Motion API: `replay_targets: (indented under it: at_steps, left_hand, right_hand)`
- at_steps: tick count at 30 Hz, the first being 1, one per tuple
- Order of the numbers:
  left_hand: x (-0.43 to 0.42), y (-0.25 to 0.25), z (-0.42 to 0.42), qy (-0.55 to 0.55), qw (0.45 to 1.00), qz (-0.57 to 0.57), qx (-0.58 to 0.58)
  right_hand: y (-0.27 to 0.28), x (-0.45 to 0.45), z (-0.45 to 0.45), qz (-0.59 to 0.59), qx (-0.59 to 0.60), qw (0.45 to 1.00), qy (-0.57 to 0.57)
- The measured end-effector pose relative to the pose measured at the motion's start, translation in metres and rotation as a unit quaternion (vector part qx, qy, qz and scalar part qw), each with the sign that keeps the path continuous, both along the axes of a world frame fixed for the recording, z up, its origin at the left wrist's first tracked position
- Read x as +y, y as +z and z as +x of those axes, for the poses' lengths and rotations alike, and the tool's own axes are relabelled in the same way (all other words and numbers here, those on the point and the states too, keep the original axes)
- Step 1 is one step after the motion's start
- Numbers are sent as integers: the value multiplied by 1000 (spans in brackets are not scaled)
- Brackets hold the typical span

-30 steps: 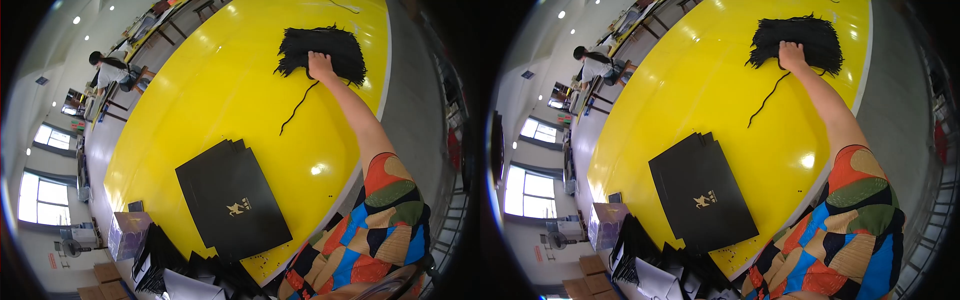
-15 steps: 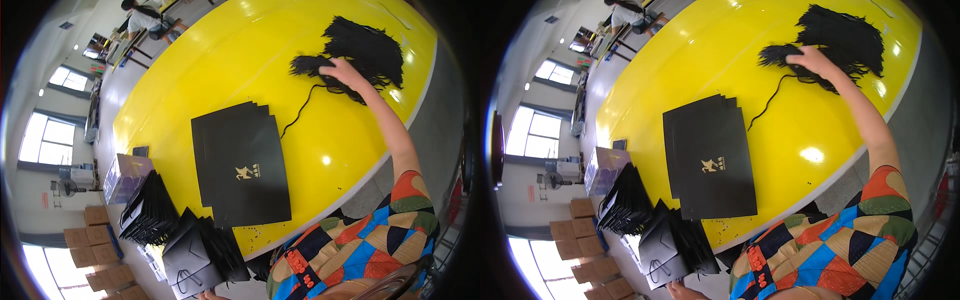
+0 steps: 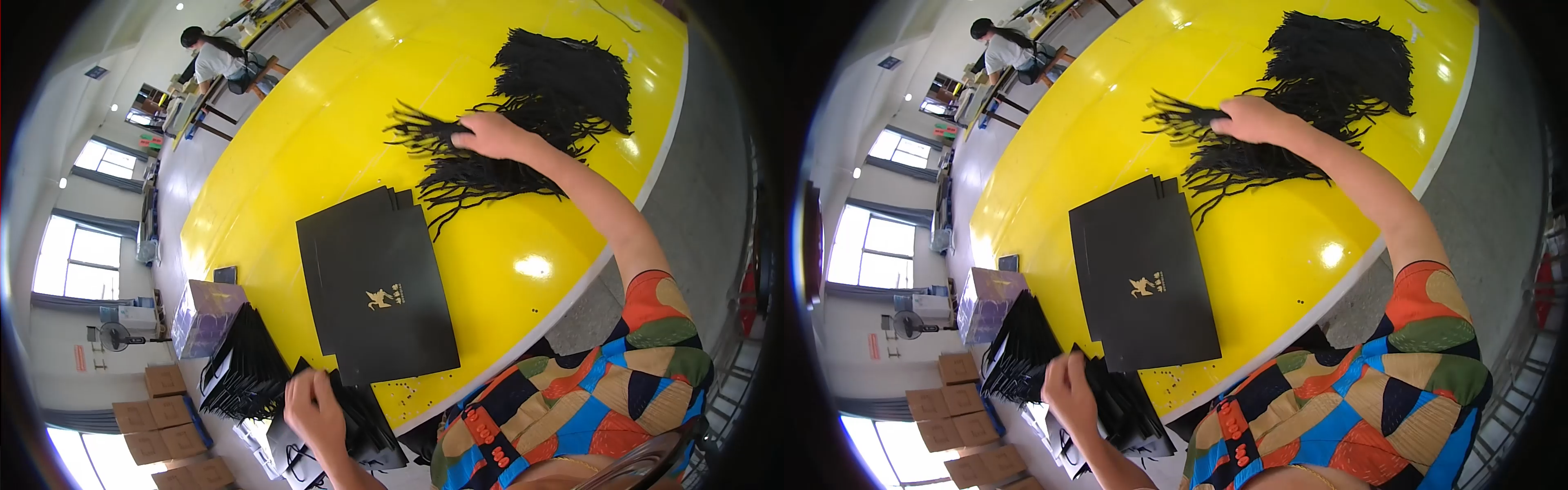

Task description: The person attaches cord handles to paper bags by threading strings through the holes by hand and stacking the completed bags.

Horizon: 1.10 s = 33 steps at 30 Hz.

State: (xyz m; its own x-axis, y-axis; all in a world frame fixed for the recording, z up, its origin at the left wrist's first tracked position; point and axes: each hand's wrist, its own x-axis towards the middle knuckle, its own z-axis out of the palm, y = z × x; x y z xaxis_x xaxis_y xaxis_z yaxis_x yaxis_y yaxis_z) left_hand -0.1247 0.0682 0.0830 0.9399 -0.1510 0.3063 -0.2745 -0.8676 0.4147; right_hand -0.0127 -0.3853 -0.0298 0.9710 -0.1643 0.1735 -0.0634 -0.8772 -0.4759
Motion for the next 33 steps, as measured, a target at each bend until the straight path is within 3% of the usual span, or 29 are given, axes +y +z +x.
replay_targets:
  at_steps: [2, 3, 6, 8, 11, 14, 16, 19, 22, 26, 29, 33]
  left_hand:
    - [-16, -14, 43, -23, 995, -42, 90]
    - [-21, -23, 66, -31, 994, -2, 104]
    - [-25, -69, 126, -48, 990, 109, 68]
    - [-28, -99, 152, -7, 984, 156, 87]
    - [-31, -105, 164, 11, 976, 177, 124]
    - [-38, -105, 158, 6, 981, 167, 100]
    - [-36, -108, 154, -8, 987, 151, 55]
    - [-30, -92, 148, 3, 974, 1, 226]
    - [-13, -82, 136, -27, 932, -252, 258]
    - [-31, -39, 97, 11, 835, -462, 298]
    - [-10, -65, 88, -20, 818, -481, 314]
    - [-17, -72, 61, -43, 797, -514, 313]
  right_hand:
    - [-18, 14, -15, -230, -37, 970, -72]
    - [-10, 22, -20, -260, -122, 956, -58]
    - [-7, 50, -31, -206, -141, 952, 174]
    - [-27, 80, -44, -150, -136, 918, 341]
    - [-57, 108, -49, -128, -261, 915, 279]
    - [-74, 113, -41, -158, -254, 936, 186]
    - [-81, 111, -41, -132, -220, 944, 207]
    - [-77, 101, -38, -126, -175, 955, 205]
    - [-72, 100, -43, -143, -159, 959, 188]
    - [-79, 110, -38, -140, -206, 939, 238]
    - [-83, 111, -31, -164, -189, 938, 239]
    - [-51, 108, -21, 70, -227, 959, 157]
